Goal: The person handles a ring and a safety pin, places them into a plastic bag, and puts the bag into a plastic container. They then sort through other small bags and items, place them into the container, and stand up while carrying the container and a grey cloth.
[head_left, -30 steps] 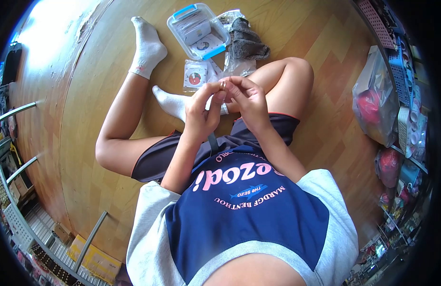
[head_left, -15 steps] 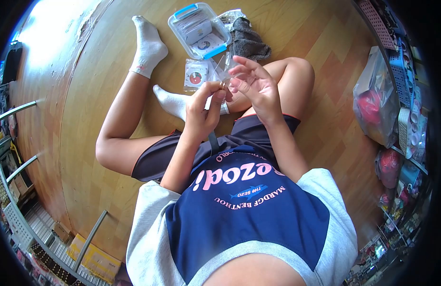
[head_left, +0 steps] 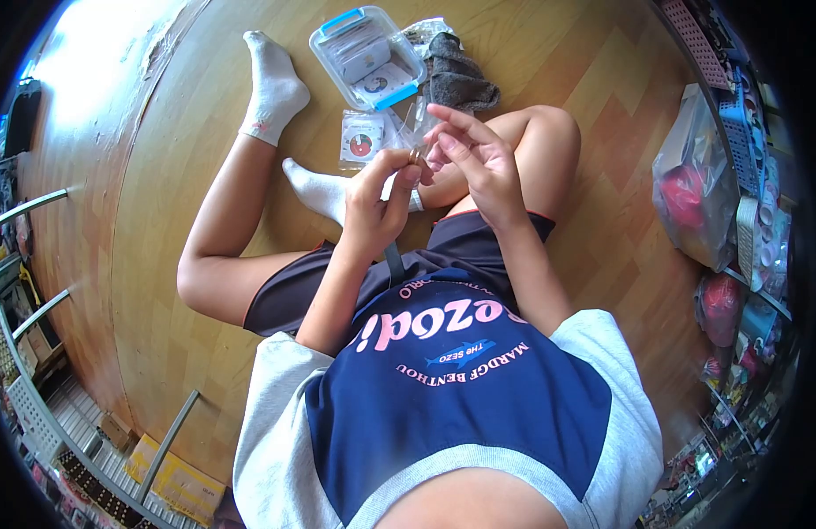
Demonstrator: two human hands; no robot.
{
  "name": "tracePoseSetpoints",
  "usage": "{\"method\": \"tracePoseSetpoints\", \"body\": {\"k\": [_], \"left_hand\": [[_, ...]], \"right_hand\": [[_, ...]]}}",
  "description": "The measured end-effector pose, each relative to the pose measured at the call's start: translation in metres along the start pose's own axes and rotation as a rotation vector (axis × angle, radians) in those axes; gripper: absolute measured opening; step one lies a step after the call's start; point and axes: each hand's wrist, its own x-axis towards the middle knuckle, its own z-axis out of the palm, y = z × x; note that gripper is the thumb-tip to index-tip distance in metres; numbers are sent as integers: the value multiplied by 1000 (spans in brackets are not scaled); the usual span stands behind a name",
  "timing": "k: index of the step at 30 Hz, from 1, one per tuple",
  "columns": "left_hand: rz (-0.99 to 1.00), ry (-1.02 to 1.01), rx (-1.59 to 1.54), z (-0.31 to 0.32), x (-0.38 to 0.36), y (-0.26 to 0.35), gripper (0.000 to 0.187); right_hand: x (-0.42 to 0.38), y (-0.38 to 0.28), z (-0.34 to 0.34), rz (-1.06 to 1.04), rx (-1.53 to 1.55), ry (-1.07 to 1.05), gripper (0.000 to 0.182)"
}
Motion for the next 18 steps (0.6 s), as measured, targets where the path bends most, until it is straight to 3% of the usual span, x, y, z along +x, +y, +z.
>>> {"method": "tracePoseSetpoints", "body": {"k": [18], "left_hand": [[-22,-28,-22,-2,-2,-3,3]], "right_hand": [[2,-1,1,-10,-69,90,36]]}}
